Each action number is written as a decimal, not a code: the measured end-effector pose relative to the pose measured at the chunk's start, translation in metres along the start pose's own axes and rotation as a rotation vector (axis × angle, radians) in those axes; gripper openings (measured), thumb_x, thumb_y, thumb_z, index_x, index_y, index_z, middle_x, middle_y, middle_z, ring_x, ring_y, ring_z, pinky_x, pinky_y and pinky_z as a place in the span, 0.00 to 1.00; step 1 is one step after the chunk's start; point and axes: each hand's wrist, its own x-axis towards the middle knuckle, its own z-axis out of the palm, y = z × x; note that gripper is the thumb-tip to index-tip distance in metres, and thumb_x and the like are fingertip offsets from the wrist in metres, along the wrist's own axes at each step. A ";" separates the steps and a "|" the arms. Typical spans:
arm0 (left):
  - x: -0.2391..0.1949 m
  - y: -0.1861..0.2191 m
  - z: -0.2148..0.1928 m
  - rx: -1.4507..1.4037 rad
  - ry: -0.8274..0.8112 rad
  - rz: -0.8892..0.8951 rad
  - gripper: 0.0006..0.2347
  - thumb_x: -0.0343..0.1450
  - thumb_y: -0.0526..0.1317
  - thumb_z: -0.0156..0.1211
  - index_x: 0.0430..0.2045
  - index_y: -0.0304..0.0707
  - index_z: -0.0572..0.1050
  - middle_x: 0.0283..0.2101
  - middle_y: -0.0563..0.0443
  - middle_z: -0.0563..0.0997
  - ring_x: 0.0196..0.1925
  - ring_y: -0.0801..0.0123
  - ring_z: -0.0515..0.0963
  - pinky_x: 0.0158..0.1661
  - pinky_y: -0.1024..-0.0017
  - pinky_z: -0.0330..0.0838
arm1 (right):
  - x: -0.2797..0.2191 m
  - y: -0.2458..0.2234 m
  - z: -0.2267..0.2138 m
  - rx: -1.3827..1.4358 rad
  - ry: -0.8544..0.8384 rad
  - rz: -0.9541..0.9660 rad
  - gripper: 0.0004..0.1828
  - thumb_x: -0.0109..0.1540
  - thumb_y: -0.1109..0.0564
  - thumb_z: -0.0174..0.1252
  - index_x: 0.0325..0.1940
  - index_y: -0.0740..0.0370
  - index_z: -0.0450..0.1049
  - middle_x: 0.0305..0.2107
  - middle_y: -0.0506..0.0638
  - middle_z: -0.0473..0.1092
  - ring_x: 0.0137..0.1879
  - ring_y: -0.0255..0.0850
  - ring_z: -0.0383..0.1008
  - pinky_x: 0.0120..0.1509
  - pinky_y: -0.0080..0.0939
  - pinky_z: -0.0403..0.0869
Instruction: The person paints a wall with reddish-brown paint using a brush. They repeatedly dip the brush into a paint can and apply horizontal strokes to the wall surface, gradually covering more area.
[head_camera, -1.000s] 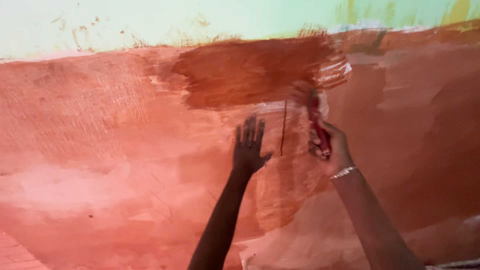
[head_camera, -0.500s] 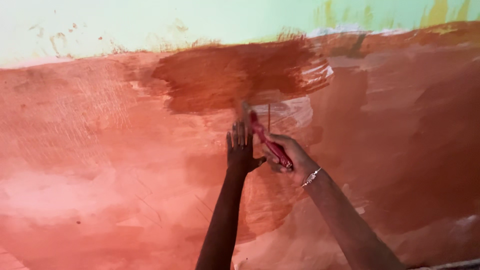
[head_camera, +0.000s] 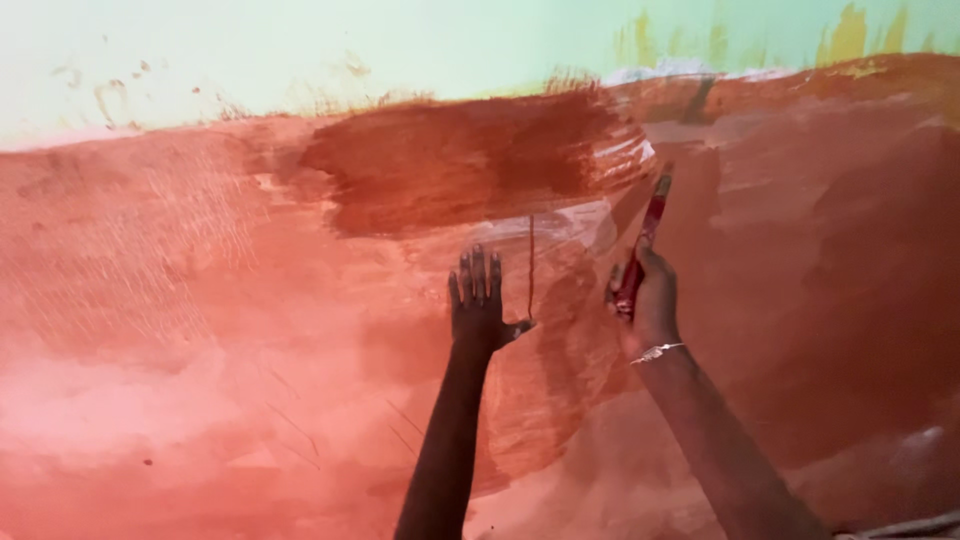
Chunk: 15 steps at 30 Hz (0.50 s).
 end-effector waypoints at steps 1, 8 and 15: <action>0.002 0.000 -0.001 0.000 -0.011 -0.006 0.60 0.57 0.73 0.64 0.76 0.42 0.33 0.79 0.40 0.29 0.80 0.46 0.27 0.72 0.43 0.25 | 0.002 0.003 0.010 0.026 -0.014 0.044 0.15 0.70 0.44 0.46 0.37 0.55 0.67 0.15 0.46 0.63 0.15 0.37 0.62 0.17 0.36 0.60; 0.008 -0.008 0.025 0.049 -0.147 -0.033 0.59 0.58 0.72 0.64 0.76 0.46 0.32 0.80 0.42 0.28 0.80 0.47 0.26 0.72 0.45 0.23 | -0.021 0.029 0.082 -0.132 -0.391 0.391 0.15 0.69 0.44 0.49 0.43 0.57 0.71 0.13 0.44 0.62 0.12 0.34 0.59 0.15 0.33 0.56; 0.008 -0.010 0.032 0.075 -0.006 0.027 0.56 0.60 0.73 0.61 0.73 0.46 0.33 0.78 0.40 0.29 0.79 0.45 0.24 0.71 0.43 0.20 | -0.030 0.022 0.104 0.008 -0.435 0.380 0.14 0.68 0.46 0.51 0.43 0.58 0.72 0.14 0.42 0.63 0.12 0.31 0.58 0.14 0.31 0.55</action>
